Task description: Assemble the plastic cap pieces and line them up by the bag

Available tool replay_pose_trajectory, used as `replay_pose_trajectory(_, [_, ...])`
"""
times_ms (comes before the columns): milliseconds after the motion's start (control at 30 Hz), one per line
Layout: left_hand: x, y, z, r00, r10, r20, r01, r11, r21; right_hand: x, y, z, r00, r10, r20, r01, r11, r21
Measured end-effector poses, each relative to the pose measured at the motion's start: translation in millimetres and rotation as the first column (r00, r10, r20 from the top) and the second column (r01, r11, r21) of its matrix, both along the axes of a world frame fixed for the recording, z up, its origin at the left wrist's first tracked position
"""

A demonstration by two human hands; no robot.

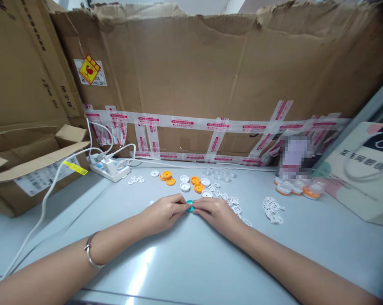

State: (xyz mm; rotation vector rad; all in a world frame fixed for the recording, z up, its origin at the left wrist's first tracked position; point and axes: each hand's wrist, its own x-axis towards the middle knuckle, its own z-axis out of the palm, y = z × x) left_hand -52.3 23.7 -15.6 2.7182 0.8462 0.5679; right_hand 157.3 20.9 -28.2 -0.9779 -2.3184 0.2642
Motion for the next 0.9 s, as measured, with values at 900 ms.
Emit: replay_pose_trajectory(900, [-43.4, 34.5, 45.1, 0.983, 0.169, -0.067, -0.169, 0.986, 0.006, 1.5, -0.4, 15.0, 1.000, -0.006, 0.015, 0.007, 0.995, -0.096])
